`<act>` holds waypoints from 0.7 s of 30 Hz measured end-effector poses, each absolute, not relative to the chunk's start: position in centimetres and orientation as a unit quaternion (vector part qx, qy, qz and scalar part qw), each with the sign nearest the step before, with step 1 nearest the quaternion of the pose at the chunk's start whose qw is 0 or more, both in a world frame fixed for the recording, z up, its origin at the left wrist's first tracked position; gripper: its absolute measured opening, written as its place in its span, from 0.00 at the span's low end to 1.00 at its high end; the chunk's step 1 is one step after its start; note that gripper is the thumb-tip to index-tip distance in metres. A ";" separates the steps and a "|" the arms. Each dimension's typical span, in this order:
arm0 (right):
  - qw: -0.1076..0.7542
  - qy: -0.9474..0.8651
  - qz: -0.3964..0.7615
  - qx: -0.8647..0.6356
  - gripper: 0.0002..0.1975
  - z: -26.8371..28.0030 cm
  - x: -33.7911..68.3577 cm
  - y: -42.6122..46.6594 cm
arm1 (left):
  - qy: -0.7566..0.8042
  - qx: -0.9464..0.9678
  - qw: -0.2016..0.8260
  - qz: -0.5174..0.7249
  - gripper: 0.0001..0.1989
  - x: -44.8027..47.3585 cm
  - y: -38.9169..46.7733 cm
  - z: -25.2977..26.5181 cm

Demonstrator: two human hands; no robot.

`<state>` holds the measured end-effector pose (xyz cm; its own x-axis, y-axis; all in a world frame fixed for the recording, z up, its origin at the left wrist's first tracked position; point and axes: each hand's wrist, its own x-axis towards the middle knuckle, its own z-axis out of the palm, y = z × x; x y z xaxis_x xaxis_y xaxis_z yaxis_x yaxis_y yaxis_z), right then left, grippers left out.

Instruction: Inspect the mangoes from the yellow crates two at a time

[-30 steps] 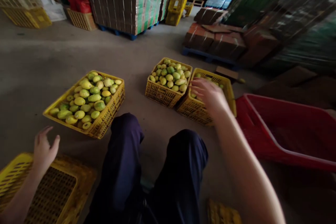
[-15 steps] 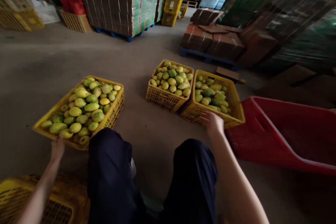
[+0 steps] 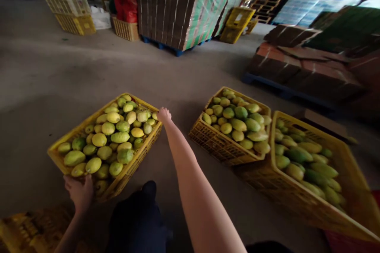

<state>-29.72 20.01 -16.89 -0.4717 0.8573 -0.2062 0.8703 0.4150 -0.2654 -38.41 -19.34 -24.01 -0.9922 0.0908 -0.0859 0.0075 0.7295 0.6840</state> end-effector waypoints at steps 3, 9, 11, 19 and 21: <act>0.042 0.853 -0.176 0.489 0.19 -18.5 -32.2 22.4 | 0.935 0.005 0.053 0.352 0.46 -38.4 -18.9 -23.8; 0.089 0.864 -0.203 0.451 0.19 -20.9 -34.7 25.7 | 0.950 -0.015 0.059 0.307 0.45 -38.2 -18.7 -23.9; 0.094 0.868 -0.215 0.438 0.18 -21.5 -34.8 26.5 | 0.953 -0.008 0.062 0.296 0.45 -38.3 -19.0 -24.3; 0.073 0.897 -0.201 0.388 0.16 -22.9 -34.2 27.4 | 0.962 0.019 0.049 0.268 0.47 -38.9 -20.0 -25.2; 0.071 0.902 -0.192 0.380 0.16 -22.6 -33.7 26.9 | 0.967 0.035 0.033 0.249 0.48 -39.2 -20.5 -25.9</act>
